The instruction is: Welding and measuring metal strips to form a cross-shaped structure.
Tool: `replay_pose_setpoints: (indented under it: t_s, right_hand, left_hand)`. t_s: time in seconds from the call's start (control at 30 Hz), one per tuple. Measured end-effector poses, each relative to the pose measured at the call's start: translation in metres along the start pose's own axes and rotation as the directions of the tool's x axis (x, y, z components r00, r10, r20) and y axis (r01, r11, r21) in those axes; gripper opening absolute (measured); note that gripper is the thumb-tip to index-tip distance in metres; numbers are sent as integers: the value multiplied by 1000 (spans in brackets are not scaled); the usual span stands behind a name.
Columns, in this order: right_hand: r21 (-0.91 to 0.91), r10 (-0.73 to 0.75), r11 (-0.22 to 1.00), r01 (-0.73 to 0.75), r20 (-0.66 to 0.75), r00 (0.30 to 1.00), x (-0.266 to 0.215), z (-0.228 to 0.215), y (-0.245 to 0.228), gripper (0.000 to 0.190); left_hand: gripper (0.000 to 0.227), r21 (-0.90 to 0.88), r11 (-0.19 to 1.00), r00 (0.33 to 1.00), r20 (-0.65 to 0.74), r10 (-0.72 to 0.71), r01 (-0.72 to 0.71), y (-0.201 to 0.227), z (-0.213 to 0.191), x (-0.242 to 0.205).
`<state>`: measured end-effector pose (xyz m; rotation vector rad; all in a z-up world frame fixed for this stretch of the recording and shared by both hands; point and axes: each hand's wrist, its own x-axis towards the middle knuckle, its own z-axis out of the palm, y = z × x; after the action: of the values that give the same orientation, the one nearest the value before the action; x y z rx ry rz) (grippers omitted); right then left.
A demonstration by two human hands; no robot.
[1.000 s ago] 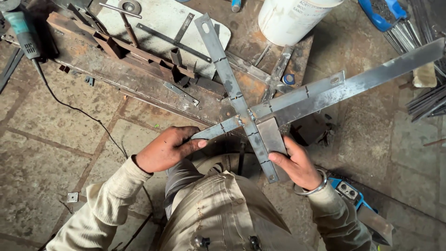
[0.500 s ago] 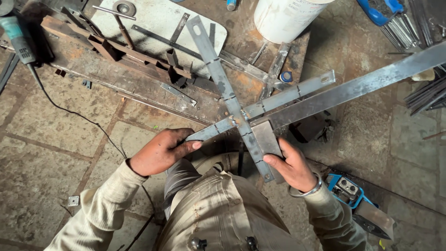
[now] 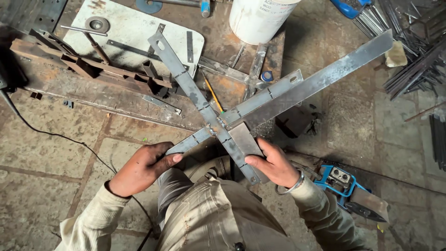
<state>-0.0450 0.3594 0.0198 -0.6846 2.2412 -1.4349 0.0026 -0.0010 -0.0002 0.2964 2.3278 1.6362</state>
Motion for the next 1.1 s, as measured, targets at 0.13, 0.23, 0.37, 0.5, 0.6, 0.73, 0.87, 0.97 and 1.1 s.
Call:
replay_pose_setpoints:
  t_s: [0.13,0.23,0.37,0.5,0.6,0.73,0.87,0.97,1.1]
  right_hand:
    - [-23,25,999,-25,-5,1000,-1,0,5,40]
    - [13,47,999,-47,-1,999,-1,0,6,38]
    - [21,60,998,-60,-3,998,-1,-1,8,38]
    - [27,81,996,-81,0,997,0,-3,9,38]
    - [39,34,999,-35,4,999,3,-4,5,41]
    - [-21,13,1000,-13,-1,1000,3,-6,7,39]
    - [-27,28,999,-28,1,1000,3,-8,8,37]
    - [-13,30,999,-30,-8,1000,3,-8,12,37]
    - [-8,69,998,-69,1,998,1,-11,20,36]
  left_hand:
    - [33,32,999,1000,-6,-2,3,-2,1,-1]
    - [32,19,1000,1000,-2,0,0,0,0,1]
    - [32,49,998,1000,8,-29,29,4,-1,4]
    - [33,31,999,1000,-2,16,-15,5,0,5]
    - [34,62,997,999,6,-38,38,6,0,6]
    - [33,39,998,999,4,-39,39,5,1,7]
    - [32,39,999,1000,0,-26,26,4,1,9]
    - [31,21,1000,1000,-1,1,-1,6,2,10]
    - [32,55,998,999,-10,-31,31,9,3,11]
